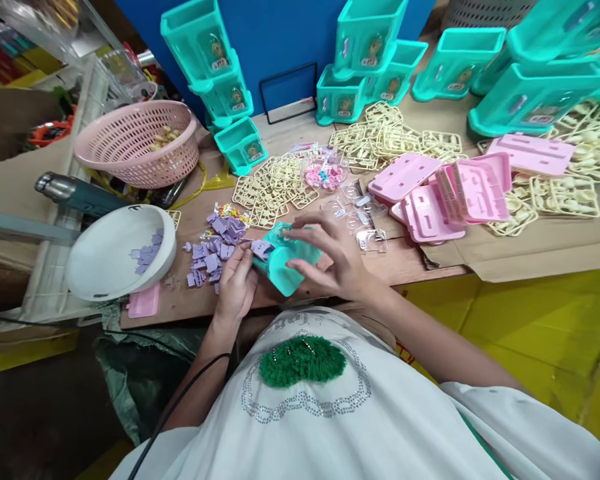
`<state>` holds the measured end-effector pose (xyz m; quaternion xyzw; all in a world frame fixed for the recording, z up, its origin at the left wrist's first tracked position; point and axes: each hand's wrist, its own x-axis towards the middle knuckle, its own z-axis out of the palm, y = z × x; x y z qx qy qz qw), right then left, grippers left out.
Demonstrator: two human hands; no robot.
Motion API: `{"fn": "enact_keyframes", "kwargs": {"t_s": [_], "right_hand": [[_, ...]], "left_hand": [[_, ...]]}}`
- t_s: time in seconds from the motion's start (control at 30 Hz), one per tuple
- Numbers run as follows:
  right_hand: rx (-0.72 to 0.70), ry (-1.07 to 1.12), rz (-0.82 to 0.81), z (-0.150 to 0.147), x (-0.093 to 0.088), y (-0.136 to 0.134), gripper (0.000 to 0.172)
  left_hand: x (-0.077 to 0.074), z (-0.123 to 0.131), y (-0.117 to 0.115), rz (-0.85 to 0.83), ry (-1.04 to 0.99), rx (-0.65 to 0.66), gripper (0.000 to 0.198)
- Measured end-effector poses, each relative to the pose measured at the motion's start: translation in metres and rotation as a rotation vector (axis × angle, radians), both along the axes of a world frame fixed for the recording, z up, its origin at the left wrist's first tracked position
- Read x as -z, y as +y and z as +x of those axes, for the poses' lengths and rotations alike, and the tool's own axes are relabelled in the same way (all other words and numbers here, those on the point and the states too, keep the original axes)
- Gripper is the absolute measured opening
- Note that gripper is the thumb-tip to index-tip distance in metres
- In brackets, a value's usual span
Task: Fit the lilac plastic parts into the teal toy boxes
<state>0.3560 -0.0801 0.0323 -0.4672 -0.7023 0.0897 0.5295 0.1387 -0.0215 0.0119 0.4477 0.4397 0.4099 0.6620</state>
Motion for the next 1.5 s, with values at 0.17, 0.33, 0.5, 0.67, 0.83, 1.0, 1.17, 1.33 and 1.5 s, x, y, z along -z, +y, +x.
{"fn": "enact_keyframes", "kwargs": {"t_s": [0.17,0.33,0.5,0.67,0.83,1.0,1.17,1.33,1.5], "right_hand": [[-0.001,-0.096,0.003,-0.018,-0.007,-0.017,0.025],[-0.073,-0.015,-0.096,-0.015,-0.004,-0.019,0.024],[-0.183,-0.118,-0.13,0.003,-0.018,-0.004,0.027],[-0.327,-0.443,-0.244,0.006,-0.034,0.024,0.029],[-0.507,-0.496,-0.363,-0.001,-0.037,0.052,0.032],[-0.573,-0.408,-0.459,-0.011,-0.02,0.072,0.028],[-0.604,-0.269,-0.433,-0.012,-0.008,0.074,0.025],[-0.658,-0.242,-0.455,-0.007,-0.011,0.076,0.025],[-0.745,-0.267,-0.527,-0.006,-0.015,0.092,0.027]], "left_hand": [[0.005,0.009,-0.017,0.1,0.019,-0.096,0.04],[0.007,0.002,-0.021,0.148,0.055,-0.058,0.045],[0.001,-0.01,-0.001,0.217,0.201,0.184,0.042],[0.006,-0.004,-0.005,0.453,0.234,0.239,0.083],[0.027,0.005,-0.031,0.588,0.45,0.086,0.107],[0.03,0.002,-0.029,0.617,0.514,0.118,0.094],[0.03,-0.002,-0.023,0.654,0.511,0.148,0.095],[0.029,-0.003,-0.021,0.686,0.469,0.2,0.091],[0.031,-0.006,-0.016,0.722,0.438,0.221,0.092]]}}
